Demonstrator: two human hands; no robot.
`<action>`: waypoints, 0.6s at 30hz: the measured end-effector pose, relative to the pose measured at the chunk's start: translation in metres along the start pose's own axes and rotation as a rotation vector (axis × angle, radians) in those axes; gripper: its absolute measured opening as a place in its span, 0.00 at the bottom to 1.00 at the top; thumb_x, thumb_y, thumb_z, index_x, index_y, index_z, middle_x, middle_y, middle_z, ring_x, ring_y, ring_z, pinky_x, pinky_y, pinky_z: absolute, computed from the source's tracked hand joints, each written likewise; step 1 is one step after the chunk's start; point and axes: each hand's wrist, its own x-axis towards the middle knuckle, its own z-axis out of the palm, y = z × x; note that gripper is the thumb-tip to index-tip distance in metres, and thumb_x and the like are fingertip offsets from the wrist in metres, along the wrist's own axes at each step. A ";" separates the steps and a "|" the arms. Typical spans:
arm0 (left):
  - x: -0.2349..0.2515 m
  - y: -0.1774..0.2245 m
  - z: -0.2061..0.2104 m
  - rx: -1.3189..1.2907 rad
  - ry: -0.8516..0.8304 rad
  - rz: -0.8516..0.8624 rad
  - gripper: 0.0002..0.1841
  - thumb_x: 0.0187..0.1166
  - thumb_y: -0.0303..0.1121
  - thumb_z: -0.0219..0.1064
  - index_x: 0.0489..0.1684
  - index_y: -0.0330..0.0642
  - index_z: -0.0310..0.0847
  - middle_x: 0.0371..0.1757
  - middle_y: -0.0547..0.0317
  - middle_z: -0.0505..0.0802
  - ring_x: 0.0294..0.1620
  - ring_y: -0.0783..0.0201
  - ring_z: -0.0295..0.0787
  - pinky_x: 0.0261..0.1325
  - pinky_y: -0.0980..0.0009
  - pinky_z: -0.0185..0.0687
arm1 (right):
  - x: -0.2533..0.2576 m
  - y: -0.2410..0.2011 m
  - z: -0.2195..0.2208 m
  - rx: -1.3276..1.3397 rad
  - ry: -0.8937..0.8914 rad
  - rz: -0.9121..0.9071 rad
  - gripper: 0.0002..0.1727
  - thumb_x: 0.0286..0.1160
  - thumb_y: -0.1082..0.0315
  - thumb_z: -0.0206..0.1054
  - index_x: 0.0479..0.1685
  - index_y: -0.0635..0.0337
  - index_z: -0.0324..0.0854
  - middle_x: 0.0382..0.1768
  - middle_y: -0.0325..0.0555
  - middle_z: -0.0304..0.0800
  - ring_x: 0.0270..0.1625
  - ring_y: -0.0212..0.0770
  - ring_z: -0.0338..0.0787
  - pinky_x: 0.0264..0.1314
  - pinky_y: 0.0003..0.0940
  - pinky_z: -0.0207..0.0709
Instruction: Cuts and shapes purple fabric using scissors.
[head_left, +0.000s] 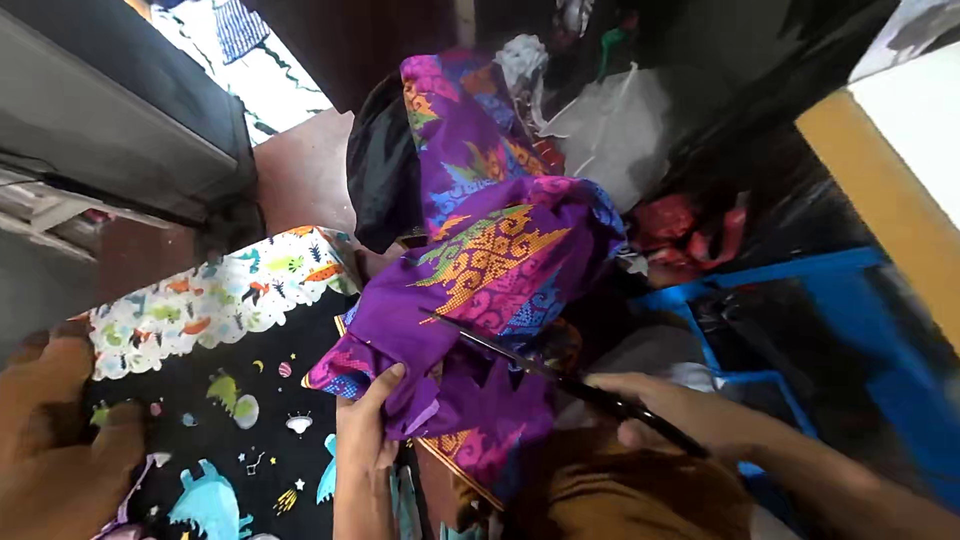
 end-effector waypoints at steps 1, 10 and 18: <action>0.001 0.001 -0.001 0.009 0.005 0.004 0.13 0.66 0.21 0.68 0.47 0.39 0.78 0.33 0.59 0.96 0.33 0.68 0.96 0.39 0.69 0.95 | 0.001 -0.002 -0.003 -0.013 0.017 0.007 0.44 0.46 0.17 0.69 0.43 0.49 0.82 0.29 0.23 0.80 0.30 0.15 0.77 0.32 0.14 0.71; 0.006 0.002 -0.016 0.011 0.006 0.038 0.15 0.61 0.21 0.72 0.46 0.40 0.79 0.33 0.60 0.96 0.34 0.69 0.96 0.40 0.69 0.95 | 0.001 -0.013 -0.019 -0.053 0.078 0.009 0.39 0.41 0.20 0.76 0.40 0.43 0.84 0.26 0.19 0.81 0.28 0.14 0.78 0.29 0.12 0.71; 0.005 0.003 -0.026 -0.001 -0.015 0.052 0.15 0.59 0.22 0.75 0.43 0.42 0.82 0.33 0.61 0.97 0.34 0.69 0.96 0.41 0.69 0.95 | 0.003 -0.020 -0.029 -0.104 0.048 0.013 0.37 0.40 0.22 0.77 0.38 0.43 0.84 0.24 0.20 0.81 0.25 0.14 0.78 0.27 0.12 0.70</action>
